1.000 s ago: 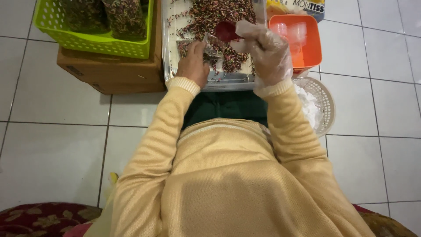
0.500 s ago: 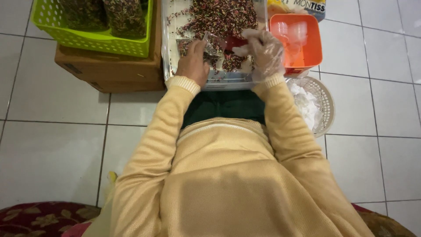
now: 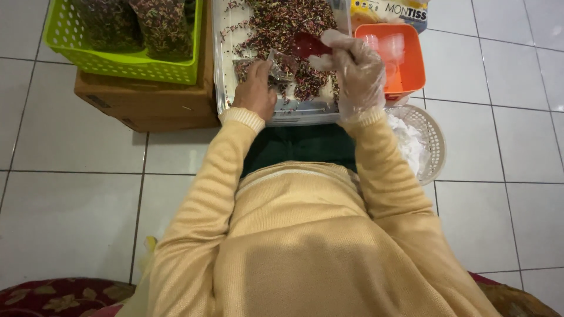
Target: The person scoops multicolored sprinkles from a large tray using a small red spoon and pours them into a small plastic bag.
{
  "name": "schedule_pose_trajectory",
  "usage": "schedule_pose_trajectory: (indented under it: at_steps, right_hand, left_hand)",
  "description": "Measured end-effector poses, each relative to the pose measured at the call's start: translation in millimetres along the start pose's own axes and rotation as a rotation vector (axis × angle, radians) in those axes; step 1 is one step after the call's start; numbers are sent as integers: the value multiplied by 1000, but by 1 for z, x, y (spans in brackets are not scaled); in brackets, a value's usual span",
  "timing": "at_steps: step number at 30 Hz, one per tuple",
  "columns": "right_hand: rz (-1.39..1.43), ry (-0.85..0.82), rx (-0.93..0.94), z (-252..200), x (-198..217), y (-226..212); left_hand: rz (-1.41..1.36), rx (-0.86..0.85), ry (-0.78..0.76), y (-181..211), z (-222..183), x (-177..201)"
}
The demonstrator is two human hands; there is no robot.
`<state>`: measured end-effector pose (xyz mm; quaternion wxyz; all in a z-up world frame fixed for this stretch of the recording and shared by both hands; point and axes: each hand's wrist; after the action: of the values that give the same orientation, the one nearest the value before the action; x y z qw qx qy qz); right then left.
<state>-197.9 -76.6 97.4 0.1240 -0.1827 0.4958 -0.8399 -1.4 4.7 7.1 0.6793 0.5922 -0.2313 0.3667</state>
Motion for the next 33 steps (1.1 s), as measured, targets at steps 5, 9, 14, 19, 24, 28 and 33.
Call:
schedule_pose_trajectory:
  at_steps: [5, 9, 14, 19, 24, 28, 33]
  right_hand:
    - [-557, 13, 272, -5, -2, -11]
    - [-384, -10, 337, 3, 4, 13]
    - [-666, 64, 177, -4, 16, 41]
    - [-508, 31, -82, 4, 12, 47]
    - [68, 51, -353, 6, 0, 38]
    - [-11, 90, -317, 4, -3, 15]
    - [-53, 3, 44, 0, 6, 7]
  left_hand:
    - [-42, 42, 3, 3, 2, 2]
    - [-2, -20, 37, -3, 4, -3]
    - [-13, 34, -34, 7, 1, 5]
    - [-28, 49, -24, 11, -1, 8]
    - [-15, 35, -25, 3, 1, 2]
    - [-3, 9, -1, -1, 4, -1]
    - [-4, 42, -13, 0, 3, -1]
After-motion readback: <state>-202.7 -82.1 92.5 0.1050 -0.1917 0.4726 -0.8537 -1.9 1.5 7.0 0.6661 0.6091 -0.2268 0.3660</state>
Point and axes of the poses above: each hand's wrist, its own z-axis towards the middle knuckle, its own x-axis out of the back of the hand, y = z × x, and after that the axes turned 6 degrees about -x, right-handed
